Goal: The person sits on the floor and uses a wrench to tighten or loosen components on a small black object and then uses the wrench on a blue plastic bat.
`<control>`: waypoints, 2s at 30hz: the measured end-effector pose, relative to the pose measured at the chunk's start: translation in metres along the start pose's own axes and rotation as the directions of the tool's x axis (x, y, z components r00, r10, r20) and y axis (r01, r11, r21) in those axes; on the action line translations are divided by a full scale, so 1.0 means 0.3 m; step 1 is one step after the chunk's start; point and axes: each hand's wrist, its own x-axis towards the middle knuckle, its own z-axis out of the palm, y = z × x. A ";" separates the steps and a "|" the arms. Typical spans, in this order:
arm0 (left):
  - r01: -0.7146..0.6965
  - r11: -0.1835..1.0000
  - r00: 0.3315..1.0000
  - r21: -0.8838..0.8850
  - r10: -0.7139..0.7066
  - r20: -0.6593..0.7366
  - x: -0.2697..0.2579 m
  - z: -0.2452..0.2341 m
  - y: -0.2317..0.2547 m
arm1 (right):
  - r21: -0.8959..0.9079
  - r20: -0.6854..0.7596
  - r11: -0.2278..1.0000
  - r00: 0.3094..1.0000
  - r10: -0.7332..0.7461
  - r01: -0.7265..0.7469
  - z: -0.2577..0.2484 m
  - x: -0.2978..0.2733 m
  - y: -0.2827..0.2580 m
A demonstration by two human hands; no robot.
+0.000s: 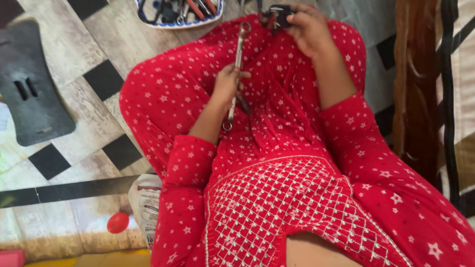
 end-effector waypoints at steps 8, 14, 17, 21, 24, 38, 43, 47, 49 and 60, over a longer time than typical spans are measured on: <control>0.024 0.992 0.998 0.127 -0.016 -0.064 0.038 0.013 0.026 | -0.225 -0.141 0.973 0.987 -0.078 0.045 0.014 0.031 0.203; -0.089 0.979 0.996 0.182 0.090 0.001 0.001 0.062 0.022 | -0.649 0.031 0.748 0.987 -0.157 0.139 0.036 0.085 0.249; -0.156 0.964 0.988 0.214 0.155 0.023 0.007 0.055 0.011 | -0.633 0.040 0.754 0.980 -0.197 0.178 0.045 0.092 0.263; -0.158 0.973 0.986 0.167 0.148 0.072 0.075 0.038 -0.037 | -0.745 0.023 0.645 0.973 -0.231 0.171 0.047 0.095 0.262; -0.175 0.976 0.985 0.126 0.173 0.029 0.122 0.038 -0.087 | -0.877 0.085 0.432 0.953 -0.292 0.211 0.080 0.093 0.256; -0.199 0.903 0.959 0.380 0.259 -0.112 0.045 0.070 0.000 | -0.920 0.171 0.177 0.765 -0.620 0.349 0.115 0.077 0.195; -0.203 0.872 0.954 0.445 0.279 -0.112 0.021 0.079 0.018 | -0.997 0.045 0.050 0.934 -0.354 0.067 -0.045 0.195 0.182; -0.166 0.877 0.954 0.452 0.258 -0.152 0.026 0.051 0.021 | -0.975 -0.060 -0.223 0.967 0.250 -0.003 -0.214 0.346 0.248; -0.168 0.872 0.947 0.460 0.273 -0.171 0.049 0.052 0.010 | -0.895 -0.006 -0.417 0.933 0.361 0.156 -0.251 0.413 0.314; -0.134 0.923 0.955 0.361 0.218 -0.201 0.071 0.042 0.008 | -0.880 -0.176 -0.455 0.984 0.041 -0.139 -0.307 0.482 0.301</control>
